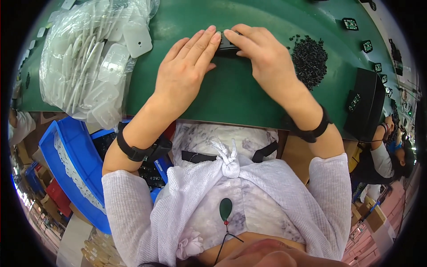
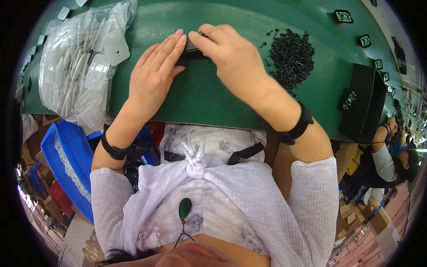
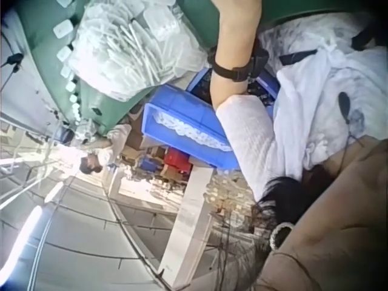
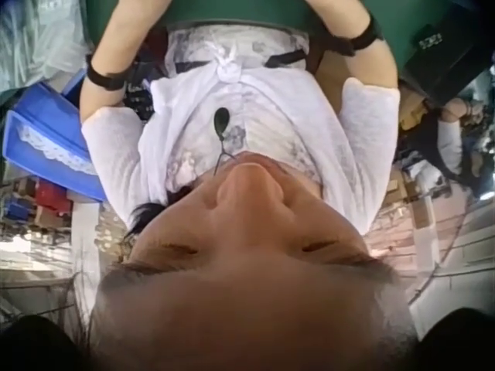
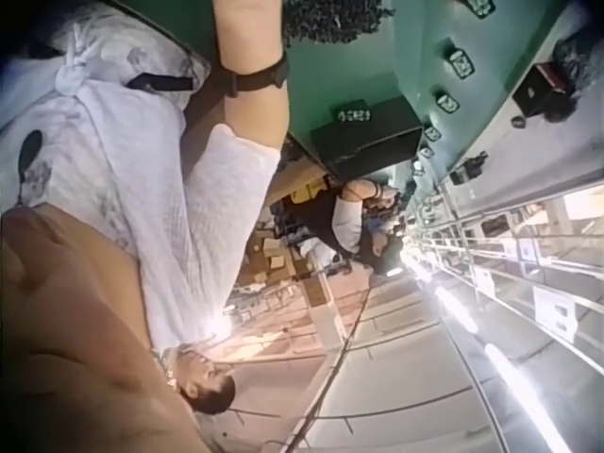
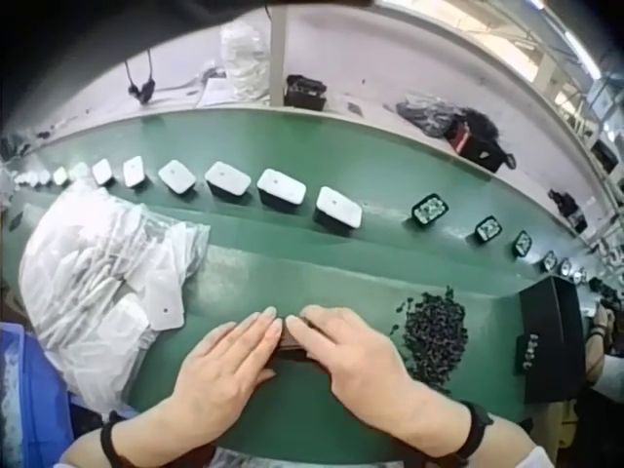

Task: The person picks up a white plastic cover and a black screw, inserts the screw into the cover, and places the assembly onto a black electronic component. They then press the cover onto the component by hand and set the completed unit onto the green workbench.

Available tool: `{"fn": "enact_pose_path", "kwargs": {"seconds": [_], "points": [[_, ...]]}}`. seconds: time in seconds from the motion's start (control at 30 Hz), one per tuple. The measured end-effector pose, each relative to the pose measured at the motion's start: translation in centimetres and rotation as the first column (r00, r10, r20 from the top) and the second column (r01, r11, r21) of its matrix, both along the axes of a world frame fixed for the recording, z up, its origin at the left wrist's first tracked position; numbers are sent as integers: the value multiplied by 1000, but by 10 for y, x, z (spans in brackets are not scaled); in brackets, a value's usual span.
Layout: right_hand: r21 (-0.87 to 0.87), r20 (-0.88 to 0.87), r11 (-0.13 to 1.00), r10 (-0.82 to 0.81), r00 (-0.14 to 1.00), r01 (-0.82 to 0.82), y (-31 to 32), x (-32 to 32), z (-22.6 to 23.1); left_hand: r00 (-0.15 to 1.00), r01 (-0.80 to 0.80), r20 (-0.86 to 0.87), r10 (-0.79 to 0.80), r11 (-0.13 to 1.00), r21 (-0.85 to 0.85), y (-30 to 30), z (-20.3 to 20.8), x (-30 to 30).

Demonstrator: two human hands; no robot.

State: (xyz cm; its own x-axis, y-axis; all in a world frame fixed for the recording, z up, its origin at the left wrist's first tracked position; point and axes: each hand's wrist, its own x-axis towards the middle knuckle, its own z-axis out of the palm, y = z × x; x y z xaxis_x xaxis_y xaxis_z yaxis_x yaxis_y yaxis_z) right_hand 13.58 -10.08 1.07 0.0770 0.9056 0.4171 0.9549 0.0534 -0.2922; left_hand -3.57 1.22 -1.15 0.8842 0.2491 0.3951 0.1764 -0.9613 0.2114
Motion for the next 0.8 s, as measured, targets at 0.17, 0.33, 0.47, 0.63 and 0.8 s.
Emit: {"fn": "enact_pose_path", "kwargs": {"seconds": [0.17, 0.33, 0.47, 0.63, 0.8], "points": [[-339, -416, 917, 57, 907, -213, 33, 39, 27, 991, -97, 95, 95, 995, 21, 4, -3, 21], [-166, -848, 944, 11, 529, -286, 21, 41, 26, 982, -115, 59, 181, 810, -574, 15, 10, 26], [-29, -941, 986, 28, 338, -163, 3, 24, 21, 975, 71, 101, 200, 150, -986, -8, 15, 26], [-53, -836, 999, -44, 547, 0, -4, 17, 39, 950, 207, 203, 237, 7, -978, -26, 21, 40], [92, -961, 991, 63, 269, 98, 0, 20, 35, 887, 348, 307, 345, -62, -936, -28, 24, 63]]}}
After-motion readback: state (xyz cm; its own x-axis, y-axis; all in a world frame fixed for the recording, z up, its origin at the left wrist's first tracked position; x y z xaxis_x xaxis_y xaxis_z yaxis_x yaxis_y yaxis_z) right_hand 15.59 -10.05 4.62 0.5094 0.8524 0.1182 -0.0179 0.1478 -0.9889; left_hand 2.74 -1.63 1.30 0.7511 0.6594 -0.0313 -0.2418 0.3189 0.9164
